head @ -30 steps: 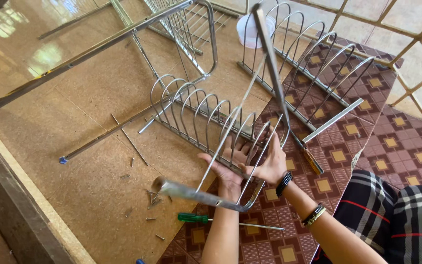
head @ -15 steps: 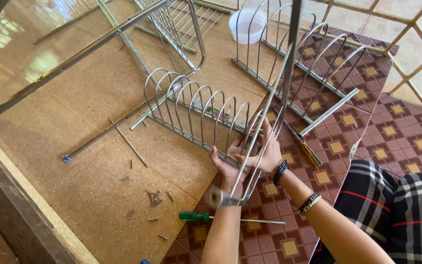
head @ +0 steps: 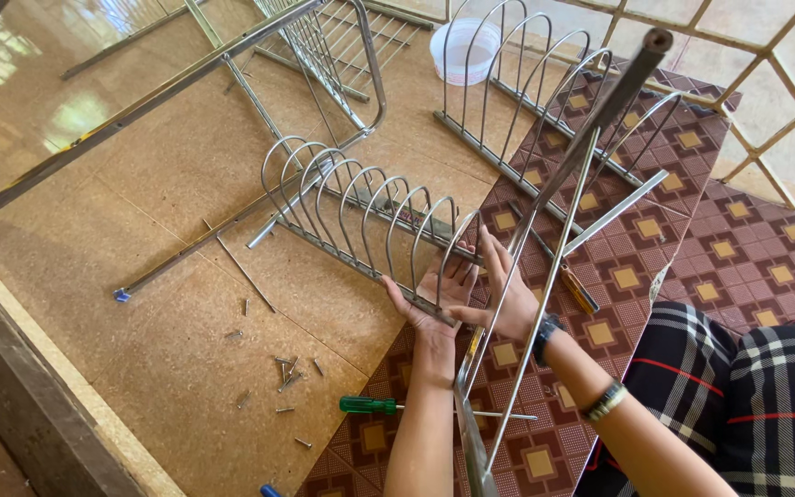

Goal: The person assembles a metal dish rack on the floor by inserting vertical poles into curved wire supports and tightening them with a screwdriver. They handle screws, poles, and wire sections, using a screwdriver and pliers to secure the components.

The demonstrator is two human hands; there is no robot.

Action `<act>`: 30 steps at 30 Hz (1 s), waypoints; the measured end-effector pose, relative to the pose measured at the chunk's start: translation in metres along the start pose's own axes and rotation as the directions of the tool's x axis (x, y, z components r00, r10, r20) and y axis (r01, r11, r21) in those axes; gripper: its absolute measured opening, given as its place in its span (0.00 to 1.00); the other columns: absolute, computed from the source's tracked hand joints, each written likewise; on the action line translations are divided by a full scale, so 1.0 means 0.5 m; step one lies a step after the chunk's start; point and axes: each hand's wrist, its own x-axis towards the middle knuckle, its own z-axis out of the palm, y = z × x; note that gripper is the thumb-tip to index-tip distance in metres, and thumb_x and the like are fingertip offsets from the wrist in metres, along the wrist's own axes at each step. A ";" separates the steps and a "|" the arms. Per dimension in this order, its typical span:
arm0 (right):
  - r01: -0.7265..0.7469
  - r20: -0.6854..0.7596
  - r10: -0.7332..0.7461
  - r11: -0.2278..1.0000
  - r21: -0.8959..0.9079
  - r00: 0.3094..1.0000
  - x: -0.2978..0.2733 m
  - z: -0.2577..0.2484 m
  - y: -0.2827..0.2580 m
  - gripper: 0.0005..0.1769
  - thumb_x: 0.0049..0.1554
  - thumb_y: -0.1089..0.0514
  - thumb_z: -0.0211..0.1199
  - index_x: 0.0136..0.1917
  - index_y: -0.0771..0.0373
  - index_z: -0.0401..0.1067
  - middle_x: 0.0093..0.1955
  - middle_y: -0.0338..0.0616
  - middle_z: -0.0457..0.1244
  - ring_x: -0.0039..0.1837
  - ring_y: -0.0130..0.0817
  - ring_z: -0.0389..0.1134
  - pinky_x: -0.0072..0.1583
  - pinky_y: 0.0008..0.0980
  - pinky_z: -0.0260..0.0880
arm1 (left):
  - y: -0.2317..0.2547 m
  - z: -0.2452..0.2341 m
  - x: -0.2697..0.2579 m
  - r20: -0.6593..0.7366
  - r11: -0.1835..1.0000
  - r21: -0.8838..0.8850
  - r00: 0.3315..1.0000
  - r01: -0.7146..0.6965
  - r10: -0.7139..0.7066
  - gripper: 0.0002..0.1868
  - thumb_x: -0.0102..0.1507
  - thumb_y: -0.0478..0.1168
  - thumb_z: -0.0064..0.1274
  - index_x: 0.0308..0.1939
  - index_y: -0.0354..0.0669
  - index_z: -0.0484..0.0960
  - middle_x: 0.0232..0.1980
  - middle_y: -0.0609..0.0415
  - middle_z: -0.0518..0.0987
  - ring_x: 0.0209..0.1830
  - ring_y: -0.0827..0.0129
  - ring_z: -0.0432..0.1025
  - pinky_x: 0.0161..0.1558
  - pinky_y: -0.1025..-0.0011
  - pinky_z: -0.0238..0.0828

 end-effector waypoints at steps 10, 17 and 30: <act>-0.164 0.360 0.254 0.951 -0.263 0.898 -0.135 -0.071 0.001 0.42 0.52 0.52 0.65 0.76 0.59 0.54 0.78 0.47 0.51 0.80 0.43 0.51 0.78 0.40 0.57 | 0.001 0.005 0.003 -0.001 1.000 -0.026 1.000 0.007 -0.007 0.76 0.53 0.85 0.44 0.75 0.14 0.48 0.71 0.24 0.63 0.73 0.39 0.60 0.77 0.47 0.51; 0.561 0.291 -0.480 0.731 -0.389 0.827 -0.060 -0.013 0.042 0.22 0.56 0.59 0.59 0.65 0.57 0.68 0.71 0.48 0.60 0.77 0.45 0.56 0.78 0.52 0.45 | 0.005 -0.025 0.007 -0.002 0.994 0.105 1.000 -0.022 0.023 0.76 0.51 0.86 0.46 0.76 0.18 0.48 0.71 0.24 0.63 0.71 0.39 0.61 0.74 0.46 0.56; 0.657 0.583 -0.422 0.702 -0.274 0.694 -0.043 0.000 0.086 0.28 0.54 0.69 0.59 0.67 0.53 0.67 0.66 0.46 0.64 0.76 0.51 0.55 0.77 0.45 0.48 | 0.004 -0.020 0.012 0.021 0.964 0.265 1.000 -0.028 0.023 0.66 0.51 0.71 0.60 0.77 0.28 0.51 0.69 0.34 0.65 0.71 0.45 0.59 0.78 0.48 0.53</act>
